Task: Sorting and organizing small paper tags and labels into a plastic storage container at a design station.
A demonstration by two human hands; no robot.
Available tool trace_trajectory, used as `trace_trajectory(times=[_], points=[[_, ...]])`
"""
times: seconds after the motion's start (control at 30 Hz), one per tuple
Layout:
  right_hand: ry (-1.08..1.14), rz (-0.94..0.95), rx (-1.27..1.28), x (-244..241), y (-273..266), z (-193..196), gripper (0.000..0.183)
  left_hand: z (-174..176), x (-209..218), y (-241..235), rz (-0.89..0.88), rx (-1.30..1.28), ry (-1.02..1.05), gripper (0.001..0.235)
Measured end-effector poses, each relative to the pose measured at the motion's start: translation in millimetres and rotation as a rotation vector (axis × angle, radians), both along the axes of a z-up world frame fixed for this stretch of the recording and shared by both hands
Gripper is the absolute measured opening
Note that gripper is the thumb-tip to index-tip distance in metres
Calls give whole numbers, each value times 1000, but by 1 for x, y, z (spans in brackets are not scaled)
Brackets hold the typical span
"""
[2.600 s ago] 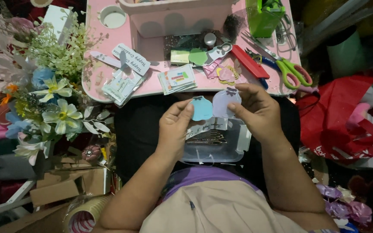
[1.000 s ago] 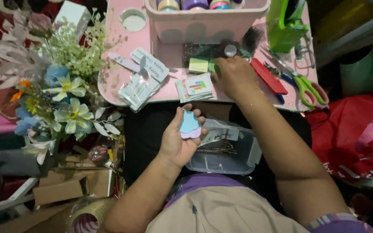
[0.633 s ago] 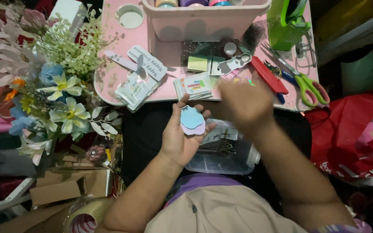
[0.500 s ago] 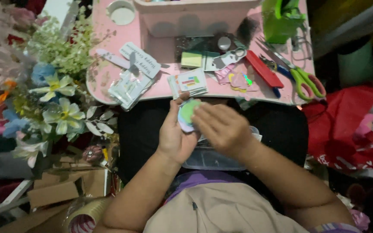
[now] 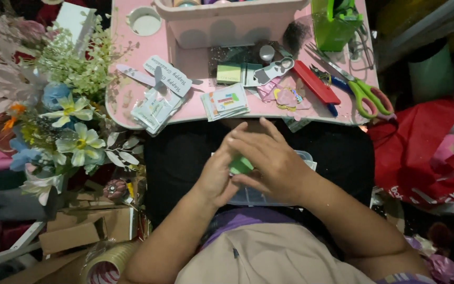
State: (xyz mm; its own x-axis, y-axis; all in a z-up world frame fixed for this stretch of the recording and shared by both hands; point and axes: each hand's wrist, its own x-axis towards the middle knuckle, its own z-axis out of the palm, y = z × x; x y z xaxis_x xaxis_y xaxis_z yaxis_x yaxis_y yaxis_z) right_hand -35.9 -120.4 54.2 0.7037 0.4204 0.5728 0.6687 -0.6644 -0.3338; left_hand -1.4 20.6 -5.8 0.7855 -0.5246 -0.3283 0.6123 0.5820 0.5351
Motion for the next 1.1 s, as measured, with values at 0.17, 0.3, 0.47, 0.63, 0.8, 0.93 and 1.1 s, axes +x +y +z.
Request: trace_trajectory(times=[0.17,0.3,0.47,0.63,0.8,0.93,1.1], points=[[239,64,160,-4,-6,3,74,-32,-5,10,-136,11,-64,96],[415,79,327,0,-18,-4,69,-45,-4,9,-178,102,-158,98],[536,47,443,7,-26,-11,52,-8,-6,8,-297,111,-245,108],[472,31,479,7,-23,-15,47,12,-6,11,-290,200,-331,103],[510,-31,732,7,-46,-43,44,-10,5,11,-52,556,-705,47],[469,-119,821,3,-52,-46,40,-17,24,10,117,772,-876,15],[229,-344,590,-1,-73,-21,32,46,88,22,-14,1210,-693,13]])
